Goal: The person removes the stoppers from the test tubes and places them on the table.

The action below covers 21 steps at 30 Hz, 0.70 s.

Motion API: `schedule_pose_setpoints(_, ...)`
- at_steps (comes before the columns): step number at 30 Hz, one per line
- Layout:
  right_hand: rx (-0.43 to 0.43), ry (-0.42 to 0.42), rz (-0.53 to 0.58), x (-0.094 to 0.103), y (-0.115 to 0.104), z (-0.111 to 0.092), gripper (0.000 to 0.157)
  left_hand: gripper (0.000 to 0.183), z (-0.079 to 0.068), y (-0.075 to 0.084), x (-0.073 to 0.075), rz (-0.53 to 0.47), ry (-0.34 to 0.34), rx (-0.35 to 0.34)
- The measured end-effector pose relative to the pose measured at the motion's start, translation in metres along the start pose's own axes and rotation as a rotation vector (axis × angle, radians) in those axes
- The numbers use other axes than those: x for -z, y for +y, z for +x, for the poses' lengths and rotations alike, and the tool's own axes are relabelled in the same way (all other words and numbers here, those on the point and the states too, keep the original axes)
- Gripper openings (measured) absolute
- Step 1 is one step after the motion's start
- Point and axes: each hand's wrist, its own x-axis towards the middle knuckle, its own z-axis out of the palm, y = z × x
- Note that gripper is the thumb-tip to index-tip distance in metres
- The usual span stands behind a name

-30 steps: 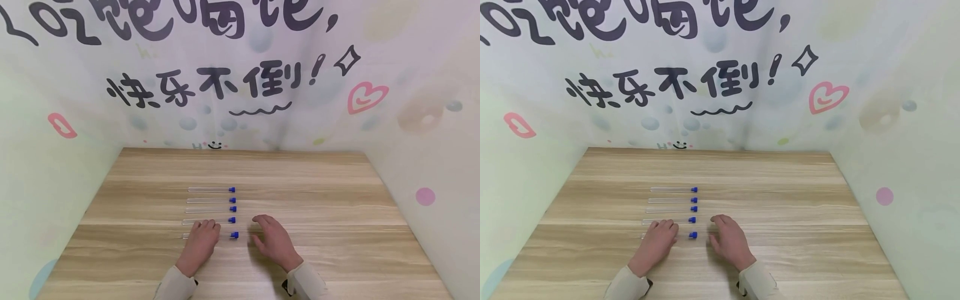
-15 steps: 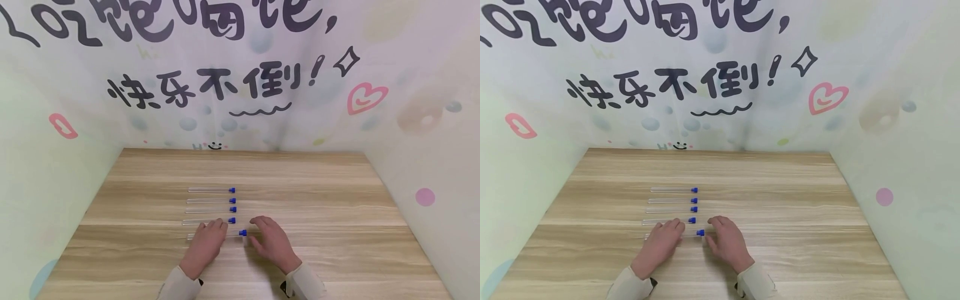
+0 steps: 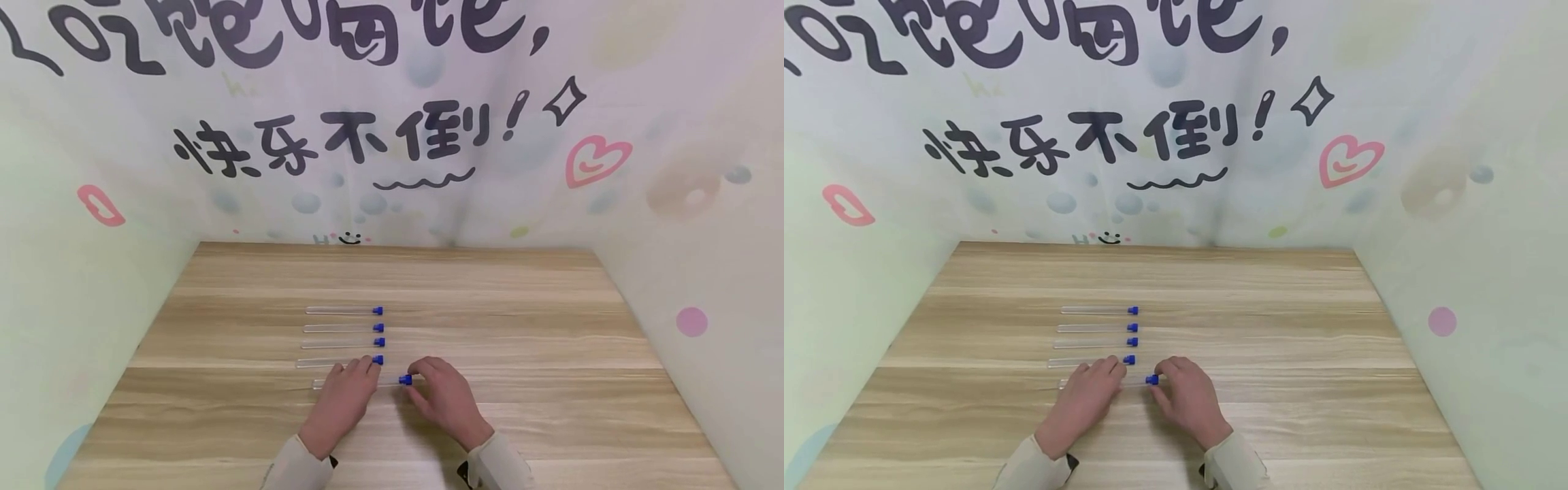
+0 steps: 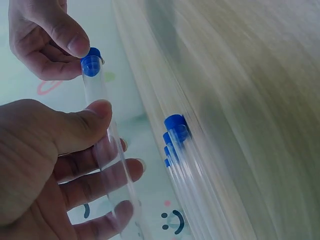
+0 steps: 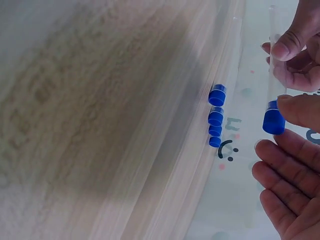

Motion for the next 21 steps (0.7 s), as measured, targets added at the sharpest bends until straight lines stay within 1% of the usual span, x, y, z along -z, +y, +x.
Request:
schedule_pose_setpoints(6, -0.006, 0.021, 0.005, 0.0046, -0.0009, 0.0010, 0.021, 0.016, 0.0025, 0.0020, 0.0006, 0.010, 0.016, -0.012)
schedule_pose_setpoints(15, -0.024, 0.059, -0.035, 0.0092, -0.0003, 0.0027, 0.022, 0.016, 0.0049, 0.0051, 0.0030, 0.071, 0.062, -0.041)
schedule_pose_setpoints(21, -0.024, 0.071, -0.043, 0.0085, 0.0022, 0.0026, 0.023, 0.016, 0.0059, 0.0064, 0.0061, 0.079, 0.061, -0.054)
